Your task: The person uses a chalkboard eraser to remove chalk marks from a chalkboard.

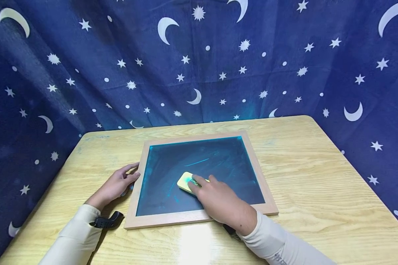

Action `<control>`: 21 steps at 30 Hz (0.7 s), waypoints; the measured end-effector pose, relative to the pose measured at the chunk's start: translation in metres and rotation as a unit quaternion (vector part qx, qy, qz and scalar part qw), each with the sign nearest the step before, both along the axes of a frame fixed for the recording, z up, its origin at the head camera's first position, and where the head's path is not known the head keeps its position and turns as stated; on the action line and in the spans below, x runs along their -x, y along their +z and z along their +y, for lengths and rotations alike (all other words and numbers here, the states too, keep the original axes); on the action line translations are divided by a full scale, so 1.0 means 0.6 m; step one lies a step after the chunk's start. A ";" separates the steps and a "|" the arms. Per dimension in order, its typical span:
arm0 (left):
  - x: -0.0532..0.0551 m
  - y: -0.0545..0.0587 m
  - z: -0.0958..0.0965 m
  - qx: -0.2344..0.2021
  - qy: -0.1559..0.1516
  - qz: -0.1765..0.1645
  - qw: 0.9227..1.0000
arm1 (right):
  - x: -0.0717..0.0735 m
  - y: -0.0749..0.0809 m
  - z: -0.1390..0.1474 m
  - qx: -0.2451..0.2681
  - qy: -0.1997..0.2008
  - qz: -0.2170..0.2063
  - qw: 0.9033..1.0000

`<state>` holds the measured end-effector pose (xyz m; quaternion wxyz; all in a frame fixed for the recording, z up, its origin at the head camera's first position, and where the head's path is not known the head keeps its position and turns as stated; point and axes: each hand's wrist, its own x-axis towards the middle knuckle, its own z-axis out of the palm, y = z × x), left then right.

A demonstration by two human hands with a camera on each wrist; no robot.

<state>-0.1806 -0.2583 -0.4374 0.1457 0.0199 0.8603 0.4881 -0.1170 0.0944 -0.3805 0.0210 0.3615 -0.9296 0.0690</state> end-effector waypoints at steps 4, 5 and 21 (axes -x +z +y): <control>0.002 0.000 0.001 0.009 0.002 0.002 1.000 | 0.017 0.004 0.005 -0.001 -0.019 -0.017 1.000; 0.002 0.000 0.001 0.011 0.003 0.002 1.000 | 0.022 0.005 0.005 -0.002 -0.026 -0.021 0.999; 0.005 0.001 -0.001 0.017 0.000 0.002 1.000 | 0.060 0.005 0.040 0.025 -0.070 -0.037 0.997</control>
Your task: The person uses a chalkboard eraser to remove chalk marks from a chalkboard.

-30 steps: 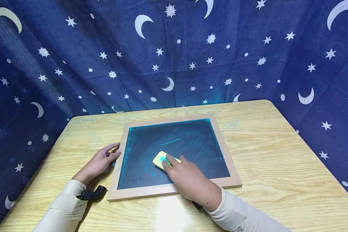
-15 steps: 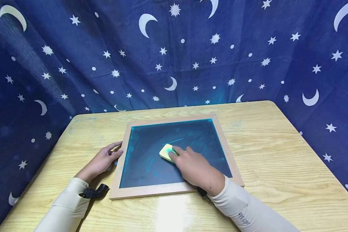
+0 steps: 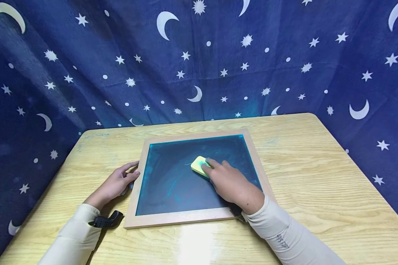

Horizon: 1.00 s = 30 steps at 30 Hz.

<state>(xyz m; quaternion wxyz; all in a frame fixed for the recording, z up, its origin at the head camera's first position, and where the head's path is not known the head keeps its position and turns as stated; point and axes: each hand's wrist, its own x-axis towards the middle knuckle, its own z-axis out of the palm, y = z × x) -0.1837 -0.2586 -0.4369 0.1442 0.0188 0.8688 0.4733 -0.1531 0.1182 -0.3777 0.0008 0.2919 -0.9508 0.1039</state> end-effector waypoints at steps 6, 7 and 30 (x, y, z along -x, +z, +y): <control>-0.002 0.000 -0.004 -0.001 0.001 -0.003 1.000 | 0.006 0.003 0.005 0.008 -0.006 0.003 1.000; -0.001 0.001 -0.004 0.000 0.000 -0.002 1.000 | 0.007 0.003 0.006 0.008 -0.006 0.005 1.000; 0.000 0.000 -0.003 0.000 0.002 -0.005 1.000 | 0.026 -0.003 0.027 -0.005 -0.038 0.035 0.999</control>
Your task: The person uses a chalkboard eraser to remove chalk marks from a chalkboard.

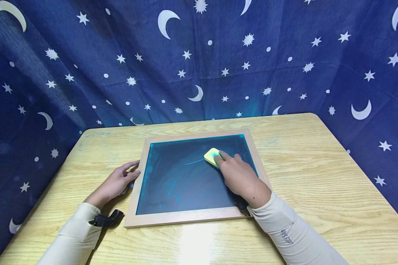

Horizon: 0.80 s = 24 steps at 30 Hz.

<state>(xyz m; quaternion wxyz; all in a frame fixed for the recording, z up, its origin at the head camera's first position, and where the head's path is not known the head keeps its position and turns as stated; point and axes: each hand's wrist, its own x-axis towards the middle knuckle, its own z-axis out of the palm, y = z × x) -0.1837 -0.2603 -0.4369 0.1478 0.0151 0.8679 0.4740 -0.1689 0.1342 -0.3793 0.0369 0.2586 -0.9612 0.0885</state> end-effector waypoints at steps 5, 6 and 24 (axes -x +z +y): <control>0.000 0.003 -0.001 0.001 -0.002 0.001 1.000 | -0.002 0.001 -0.004 0.001 -0.015 -0.011 1.000; 0.000 0.003 -0.001 0.000 -0.001 -0.001 1.000 | -0.002 0.001 -0.004 0.002 -0.018 -0.013 1.000; -0.003 0.000 0.002 0.009 0.002 -0.003 1.000 | -0.005 -0.006 -0.011 0.009 0.014 -0.011 1.000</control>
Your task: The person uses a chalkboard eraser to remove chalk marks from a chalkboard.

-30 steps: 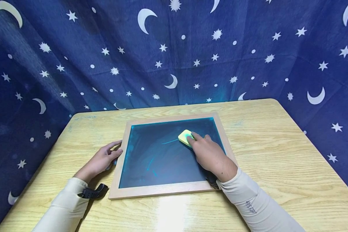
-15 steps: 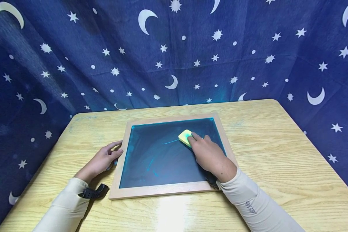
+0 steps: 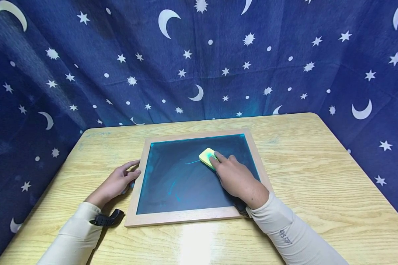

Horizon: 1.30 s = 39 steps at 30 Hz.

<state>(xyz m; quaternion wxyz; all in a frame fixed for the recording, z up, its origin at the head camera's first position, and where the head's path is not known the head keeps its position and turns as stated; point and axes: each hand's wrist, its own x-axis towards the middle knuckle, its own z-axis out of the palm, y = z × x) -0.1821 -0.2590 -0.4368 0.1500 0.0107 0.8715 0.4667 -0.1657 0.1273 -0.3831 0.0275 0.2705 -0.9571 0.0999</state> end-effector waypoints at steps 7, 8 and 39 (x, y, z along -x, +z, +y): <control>0.001 0.002 -0.001 0.007 -0.001 0.001 1.000 | -0.007 -0.002 -0.007 0.002 0.032 -0.003 0.999; 0.001 0.002 -0.001 0.008 0.000 0.003 1.000 | -0.009 -0.003 -0.009 0.002 0.035 -0.003 0.999; 0.003 0.002 -0.004 0.010 -0.002 0.015 1.000 | -0.026 -0.011 -0.038 -0.007 0.099 -0.019 0.995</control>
